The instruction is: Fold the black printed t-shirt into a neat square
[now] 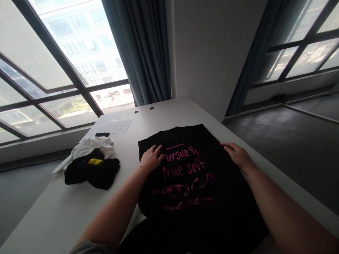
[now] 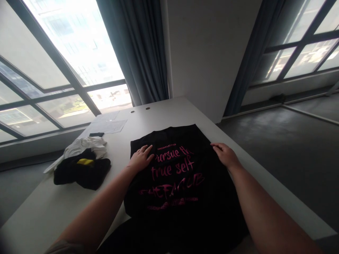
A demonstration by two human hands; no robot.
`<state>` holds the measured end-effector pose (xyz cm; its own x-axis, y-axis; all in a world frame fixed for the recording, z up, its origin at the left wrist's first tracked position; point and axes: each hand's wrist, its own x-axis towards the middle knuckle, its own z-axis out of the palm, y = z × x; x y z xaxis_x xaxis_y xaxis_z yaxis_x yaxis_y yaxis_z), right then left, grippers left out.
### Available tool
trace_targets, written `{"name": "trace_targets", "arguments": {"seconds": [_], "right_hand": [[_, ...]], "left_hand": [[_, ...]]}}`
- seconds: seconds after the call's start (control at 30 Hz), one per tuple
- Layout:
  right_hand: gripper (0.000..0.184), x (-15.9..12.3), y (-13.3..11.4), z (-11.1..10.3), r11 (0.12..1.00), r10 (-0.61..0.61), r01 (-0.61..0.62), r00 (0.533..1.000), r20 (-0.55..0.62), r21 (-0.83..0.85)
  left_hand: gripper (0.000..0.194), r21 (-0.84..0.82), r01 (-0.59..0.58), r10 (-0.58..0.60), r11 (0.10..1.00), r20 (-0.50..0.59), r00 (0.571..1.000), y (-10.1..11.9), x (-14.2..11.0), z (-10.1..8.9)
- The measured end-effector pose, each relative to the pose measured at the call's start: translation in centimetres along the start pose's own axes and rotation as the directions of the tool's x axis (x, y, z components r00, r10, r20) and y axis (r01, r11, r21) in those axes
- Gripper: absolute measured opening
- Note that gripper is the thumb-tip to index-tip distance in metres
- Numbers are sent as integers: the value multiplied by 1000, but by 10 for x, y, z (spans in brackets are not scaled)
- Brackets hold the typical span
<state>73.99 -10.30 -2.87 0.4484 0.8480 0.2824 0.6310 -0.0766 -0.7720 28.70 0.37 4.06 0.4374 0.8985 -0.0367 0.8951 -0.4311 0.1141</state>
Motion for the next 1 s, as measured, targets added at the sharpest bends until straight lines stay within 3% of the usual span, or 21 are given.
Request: {"name": "trace_targets", "arguments": {"seconds": [0.13, 0.27, 0.4, 0.5, 0.63, 0.7, 0.87, 1.0], "right_hand": [[36, 1, 1, 2, 1000, -8, 8, 1000, 27, -18], [35, 2, 6, 3, 999, -12, 14, 999, 36, -49], [39, 3, 13, 8, 980, -106, 121, 990, 97, -158], [44, 0, 14, 16, 917, -146, 205, 971, 191, -341], [51, -6, 6, 26, 814, -82, 216, 962, 261, -539], [51, -8, 1, 28, 797, -68, 207, 964, 256, -568], [48, -7, -2, 26, 803, -98, 210, 970, 223, -558], [47, -6, 1, 25, 820, -114, 210, 971, 208, -532]], "left_hand": [[63, -27, 192, -191, 981, 36, 981, -34, 2, 21], [65, -25, 211, -210, 977, 48, 977, -55, 4, 32], [70, -25, 214, -211, 977, 81, 974, -61, 9, 33], [72, -23, 207, -204, 978, 88, 975, -62, 12, 34], [70, -25, 203, -202, 979, 46, 978, -67, 17, 37], [69, -56, 245, -245, 968, -2, 969, -74, 23, 35], [56, -165, 429, -449, 888, -119, 885, -103, 48, 18], [49, -157, 385, -400, 909, -72, 914, -119, 72, 8]]}}
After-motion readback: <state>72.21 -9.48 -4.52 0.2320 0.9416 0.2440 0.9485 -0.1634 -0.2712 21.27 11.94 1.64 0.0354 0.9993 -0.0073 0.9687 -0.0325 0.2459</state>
